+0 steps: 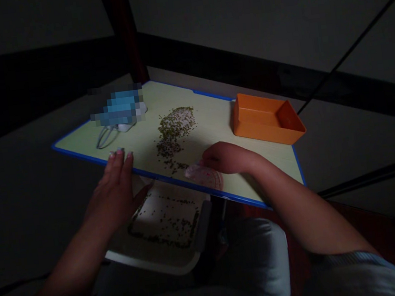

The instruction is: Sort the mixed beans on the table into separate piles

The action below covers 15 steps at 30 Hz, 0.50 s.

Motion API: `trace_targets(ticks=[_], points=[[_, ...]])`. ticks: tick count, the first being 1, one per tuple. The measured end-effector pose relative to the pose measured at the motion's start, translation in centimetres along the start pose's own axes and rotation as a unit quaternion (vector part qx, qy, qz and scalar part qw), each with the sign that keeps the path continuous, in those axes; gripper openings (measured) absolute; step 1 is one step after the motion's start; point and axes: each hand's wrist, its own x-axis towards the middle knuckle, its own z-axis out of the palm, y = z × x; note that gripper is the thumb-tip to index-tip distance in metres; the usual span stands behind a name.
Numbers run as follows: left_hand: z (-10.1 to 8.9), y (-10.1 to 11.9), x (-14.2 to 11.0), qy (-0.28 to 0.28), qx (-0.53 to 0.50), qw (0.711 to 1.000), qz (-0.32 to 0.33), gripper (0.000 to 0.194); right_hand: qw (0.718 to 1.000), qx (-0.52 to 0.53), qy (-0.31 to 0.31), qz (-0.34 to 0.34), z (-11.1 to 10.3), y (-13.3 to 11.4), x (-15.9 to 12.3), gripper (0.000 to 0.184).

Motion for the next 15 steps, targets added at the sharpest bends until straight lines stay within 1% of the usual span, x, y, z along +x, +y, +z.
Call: trace_targets(ticks=[5, 9, 12, 15], points=[[0.2, -0.1, 0.0, 0.002, -0.002, 1.0, 0.006, 0.083, 0.997, -0.011, 0.066, 0.043, 0.9, -0.3, 0.5, 0.037], [0.4, -0.1, 0.0, 0.002, 0.001, 1.0, 0.002, 0.082, 0.992, -0.006, 0.108, 0.068, 1.3, -0.6, 0.8, 0.037], [0.3, -0.1, 0.0, 0.007, 0.003, 1.0, 0.006, 0.083, 0.989, 0.012, 0.122, 0.082, 1.5, -0.7, 1.0, 0.037], [0.3, 0.0, -0.1, 0.01, 0.004, 1.0, 0.006, 0.082, 0.99, 0.034, 0.12, 0.067, 1.5, -0.7, 1.0, 0.035]])
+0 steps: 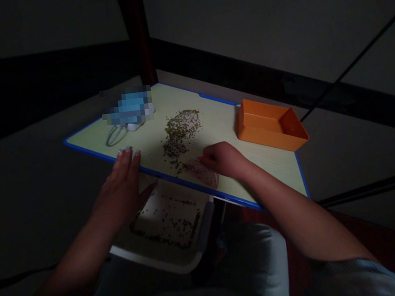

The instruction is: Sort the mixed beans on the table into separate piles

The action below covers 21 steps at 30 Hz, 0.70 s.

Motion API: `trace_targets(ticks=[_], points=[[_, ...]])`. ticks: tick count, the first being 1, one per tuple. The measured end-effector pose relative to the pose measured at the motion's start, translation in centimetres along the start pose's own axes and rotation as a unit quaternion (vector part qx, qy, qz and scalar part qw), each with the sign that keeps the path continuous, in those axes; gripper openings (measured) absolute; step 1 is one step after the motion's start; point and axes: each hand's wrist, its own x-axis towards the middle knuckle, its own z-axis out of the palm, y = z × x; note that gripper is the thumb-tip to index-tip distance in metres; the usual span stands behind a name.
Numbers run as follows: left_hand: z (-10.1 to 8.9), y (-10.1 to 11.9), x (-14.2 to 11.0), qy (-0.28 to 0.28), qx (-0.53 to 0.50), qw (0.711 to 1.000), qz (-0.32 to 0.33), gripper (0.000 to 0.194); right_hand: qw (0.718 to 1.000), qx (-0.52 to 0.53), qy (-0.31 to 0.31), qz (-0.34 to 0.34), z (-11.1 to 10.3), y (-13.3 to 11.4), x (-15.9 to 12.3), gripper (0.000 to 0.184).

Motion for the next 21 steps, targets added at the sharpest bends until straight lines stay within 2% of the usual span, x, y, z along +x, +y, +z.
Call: trace_targets(ticks=[5, 21], points=[[0.1, -0.03, 0.04, -0.001, -0.003, 1.0, -0.001, 0.081, 0.999, 0.031, -0.011, -0.024, -0.04, -0.02, 0.05, 0.035], [0.16, -0.03, -0.05, -0.001, 0.0, 1.0, -0.006, 0.081, 0.997, 0.055, -0.025, -0.04, 0.32, 0.06, 0.2, 0.036]])
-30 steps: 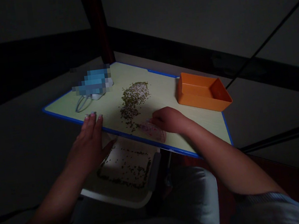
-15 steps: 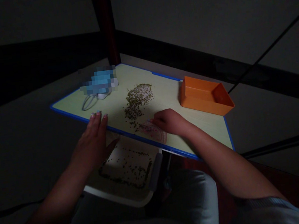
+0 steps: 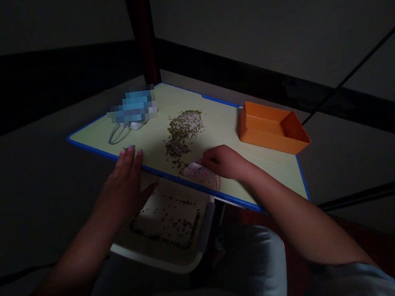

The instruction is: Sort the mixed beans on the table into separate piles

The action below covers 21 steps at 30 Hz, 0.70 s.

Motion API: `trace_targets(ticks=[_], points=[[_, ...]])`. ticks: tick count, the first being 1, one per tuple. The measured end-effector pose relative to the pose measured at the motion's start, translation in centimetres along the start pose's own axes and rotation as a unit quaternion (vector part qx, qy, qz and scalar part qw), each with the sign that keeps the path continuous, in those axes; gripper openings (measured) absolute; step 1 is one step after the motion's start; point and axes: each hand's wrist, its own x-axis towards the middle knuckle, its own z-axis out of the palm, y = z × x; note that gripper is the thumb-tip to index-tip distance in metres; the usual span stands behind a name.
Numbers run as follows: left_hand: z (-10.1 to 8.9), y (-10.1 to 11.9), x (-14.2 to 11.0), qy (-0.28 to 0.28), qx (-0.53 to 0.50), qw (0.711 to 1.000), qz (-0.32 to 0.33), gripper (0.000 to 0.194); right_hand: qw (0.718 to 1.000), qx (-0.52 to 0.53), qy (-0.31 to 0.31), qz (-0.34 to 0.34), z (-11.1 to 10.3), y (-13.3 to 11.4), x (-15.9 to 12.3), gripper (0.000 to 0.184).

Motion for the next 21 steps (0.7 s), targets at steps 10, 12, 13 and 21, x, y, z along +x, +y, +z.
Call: trace_targets(ticks=[10, 12, 13, 21], points=[[0.0, 0.0, 0.0, 0.006, -0.011, 1.0, 0.002, 0.083, 0.998, 0.01, 0.02, 0.057, -0.1, -0.4, 0.3, 0.038], [0.0, 0.0, 0.0, 0.004, -0.008, 1.0, 0.003, 0.083, 0.998, 0.008, 0.025, 0.059, 0.0, -0.4, 0.3, 0.039], [0.0, 0.0, 0.0, 0.004, -0.006, 1.0, 0.004, 0.083, 0.998, 0.008, 0.028, 0.06, 0.0, -0.3, 0.4, 0.039], [0.3, -0.1, 0.0, 0.012, 0.0, 1.0, 0.003, 0.082, 0.996, 0.023, 0.056, 0.073, 0.4, 0.1, 1.2, 0.037]])
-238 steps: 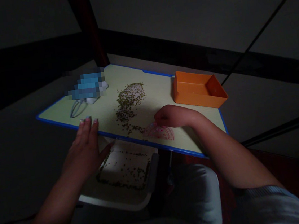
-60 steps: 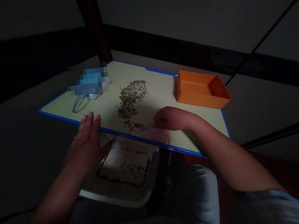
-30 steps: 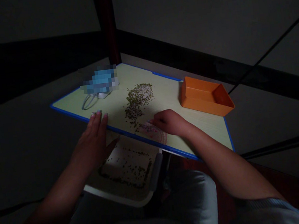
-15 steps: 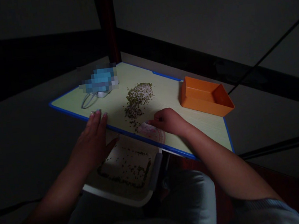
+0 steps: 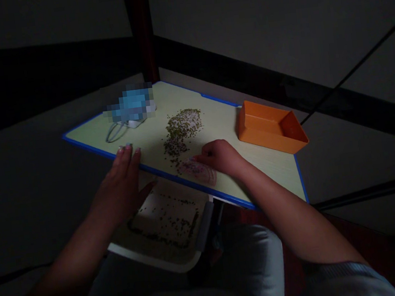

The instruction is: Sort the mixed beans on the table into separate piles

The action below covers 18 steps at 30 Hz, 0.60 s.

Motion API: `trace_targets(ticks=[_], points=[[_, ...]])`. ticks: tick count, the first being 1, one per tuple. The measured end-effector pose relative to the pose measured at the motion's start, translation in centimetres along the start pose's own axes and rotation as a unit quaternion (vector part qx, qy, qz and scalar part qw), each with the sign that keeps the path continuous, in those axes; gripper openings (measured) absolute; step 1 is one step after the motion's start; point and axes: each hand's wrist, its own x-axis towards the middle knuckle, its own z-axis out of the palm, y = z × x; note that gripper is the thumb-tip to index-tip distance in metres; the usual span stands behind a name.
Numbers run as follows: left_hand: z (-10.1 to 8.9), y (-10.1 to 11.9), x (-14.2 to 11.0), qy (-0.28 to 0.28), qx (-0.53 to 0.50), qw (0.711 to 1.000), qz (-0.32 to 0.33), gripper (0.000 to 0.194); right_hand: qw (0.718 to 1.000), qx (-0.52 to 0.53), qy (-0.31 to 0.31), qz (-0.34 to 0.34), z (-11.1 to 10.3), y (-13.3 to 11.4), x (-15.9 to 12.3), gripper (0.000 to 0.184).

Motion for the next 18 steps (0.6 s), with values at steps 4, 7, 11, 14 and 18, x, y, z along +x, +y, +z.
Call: trace_targets(ticks=[4, 7, 11, 14, 18], points=[[-0.15, 0.08, 0.06, 0.002, -0.003, 1.0, 0.002, 0.083, 1.0, 0.002, 0.01, 0.007, 0.01, -0.09, 0.2, 0.037], [-0.26, 0.16, 0.16, -0.002, -0.002, 1.0, -0.003, 0.084, 1.0, 0.005, 0.014, 0.004, 0.13, -0.13, 0.27, 0.036], [-0.27, 0.24, 0.22, -0.005, -0.003, 1.0, -0.005, 0.083, 1.0, 0.004, 0.022, -0.006, 0.34, -0.09, 0.36, 0.036], [-0.22, 0.24, 0.21, -0.003, -0.004, 1.0, -0.003, 0.082, 1.0, -0.002, 0.018, -0.006, 0.34, -0.1, 0.36, 0.037], [-0.21, 0.2, 0.18, 0.0, -0.003, 1.0, -0.003, 0.083, 1.0, -0.008, 0.004, -0.011, 0.15, -0.15, 0.25, 0.033]])
